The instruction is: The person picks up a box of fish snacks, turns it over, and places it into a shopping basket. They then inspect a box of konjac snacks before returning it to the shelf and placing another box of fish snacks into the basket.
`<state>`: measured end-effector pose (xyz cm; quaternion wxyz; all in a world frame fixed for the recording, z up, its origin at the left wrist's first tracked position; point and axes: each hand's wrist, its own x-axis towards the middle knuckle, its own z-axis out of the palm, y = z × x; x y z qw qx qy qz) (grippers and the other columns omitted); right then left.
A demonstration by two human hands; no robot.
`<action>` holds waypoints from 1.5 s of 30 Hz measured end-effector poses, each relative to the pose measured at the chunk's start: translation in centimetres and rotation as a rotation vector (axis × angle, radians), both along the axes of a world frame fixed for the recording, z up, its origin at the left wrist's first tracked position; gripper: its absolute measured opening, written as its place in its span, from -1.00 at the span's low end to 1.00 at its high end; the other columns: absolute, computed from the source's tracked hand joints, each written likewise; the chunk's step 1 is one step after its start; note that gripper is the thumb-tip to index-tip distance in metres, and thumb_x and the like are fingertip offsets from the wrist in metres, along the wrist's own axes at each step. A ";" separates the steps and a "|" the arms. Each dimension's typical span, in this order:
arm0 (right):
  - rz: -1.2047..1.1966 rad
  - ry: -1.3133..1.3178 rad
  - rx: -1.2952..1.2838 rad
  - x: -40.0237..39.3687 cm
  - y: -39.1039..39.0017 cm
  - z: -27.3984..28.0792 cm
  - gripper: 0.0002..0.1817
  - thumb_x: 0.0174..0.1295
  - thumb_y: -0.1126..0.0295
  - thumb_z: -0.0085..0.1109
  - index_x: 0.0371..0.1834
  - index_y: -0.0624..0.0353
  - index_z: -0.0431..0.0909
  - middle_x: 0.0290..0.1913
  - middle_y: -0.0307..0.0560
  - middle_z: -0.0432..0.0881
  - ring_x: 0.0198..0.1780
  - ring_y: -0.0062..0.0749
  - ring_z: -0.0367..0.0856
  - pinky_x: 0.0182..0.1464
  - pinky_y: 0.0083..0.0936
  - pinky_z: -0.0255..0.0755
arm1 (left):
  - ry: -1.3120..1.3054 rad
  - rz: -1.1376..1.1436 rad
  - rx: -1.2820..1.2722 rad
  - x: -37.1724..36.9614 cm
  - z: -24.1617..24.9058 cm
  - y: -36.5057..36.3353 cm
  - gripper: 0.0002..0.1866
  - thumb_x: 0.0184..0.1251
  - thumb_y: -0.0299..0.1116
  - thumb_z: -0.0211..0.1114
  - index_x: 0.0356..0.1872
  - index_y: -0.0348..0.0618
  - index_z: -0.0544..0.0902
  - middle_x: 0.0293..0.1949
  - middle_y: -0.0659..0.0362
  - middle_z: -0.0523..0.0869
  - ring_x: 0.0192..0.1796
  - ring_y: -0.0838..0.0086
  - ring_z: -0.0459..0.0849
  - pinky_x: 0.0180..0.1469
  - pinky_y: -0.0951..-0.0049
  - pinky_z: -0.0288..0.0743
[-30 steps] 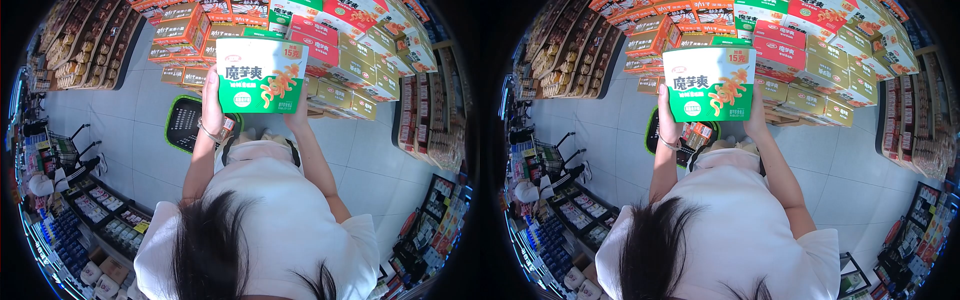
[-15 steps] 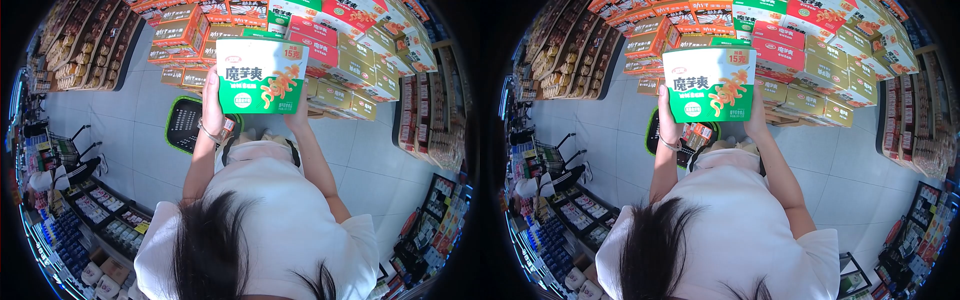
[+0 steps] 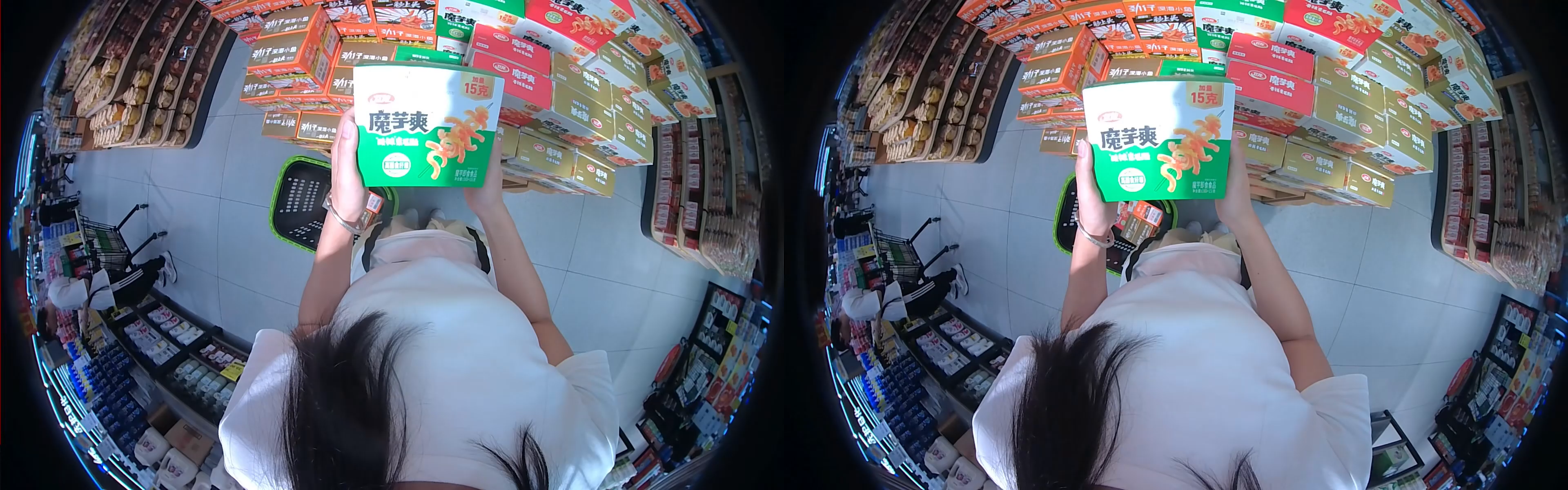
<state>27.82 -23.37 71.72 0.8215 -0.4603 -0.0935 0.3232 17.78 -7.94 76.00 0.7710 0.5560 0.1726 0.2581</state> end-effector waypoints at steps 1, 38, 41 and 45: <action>0.000 0.000 0.000 -0.1 0.0 0.2 -0.35 0.36 -0.15 -0.48 0.31 0.09 0.13 0.22 -0.06 0.37 0.23 -0.28 0.36 0.25 -0.25 0.25 | 0.005 0.000 0.001 0.0 0.0 0.0 -0.40 0.41 0.10 -0.18 0.18 -0.24 0.36 0.05 0.14 0.53 0.08 0.47 0.48 0.14 0.40 0.31; -0.028 -0.044 0.020 -1.0 0.1 0.6 -0.40 0.37 -0.07 -0.38 0.30 0.11 0.15 0.22 -0.08 0.37 0.23 -0.32 0.36 0.26 -0.30 0.23 | 0.004 -0.020 0.038 -0.9 0.3 0.0 -0.39 0.41 0.11 -0.18 0.20 -0.21 0.34 0.08 0.13 0.51 0.12 0.45 0.46 0.17 0.39 0.29; -0.029 -0.036 0.028 -1.0 0.1 0.1 -0.42 0.37 -0.06 -0.37 0.28 0.11 0.17 0.20 -0.11 0.38 0.22 -0.34 0.36 0.25 -0.32 0.24 | 0.007 -0.031 0.031 -0.9 -0.1 0.1 -0.40 0.41 0.11 -0.18 0.20 -0.21 0.35 0.08 0.13 0.50 0.11 0.45 0.46 0.17 0.38 0.29; -0.052 0.012 0.021 -1.2 0.1 0.7 -0.44 0.36 -0.06 -0.34 0.25 0.10 0.21 0.15 -0.14 0.41 0.20 -0.37 0.39 0.23 -0.35 0.26 | 0.012 -0.018 0.026 -1.0 -0.1 0.2 -0.40 0.41 0.10 -0.18 0.19 -0.21 0.35 0.07 0.13 0.51 0.11 0.45 0.46 0.16 0.38 0.30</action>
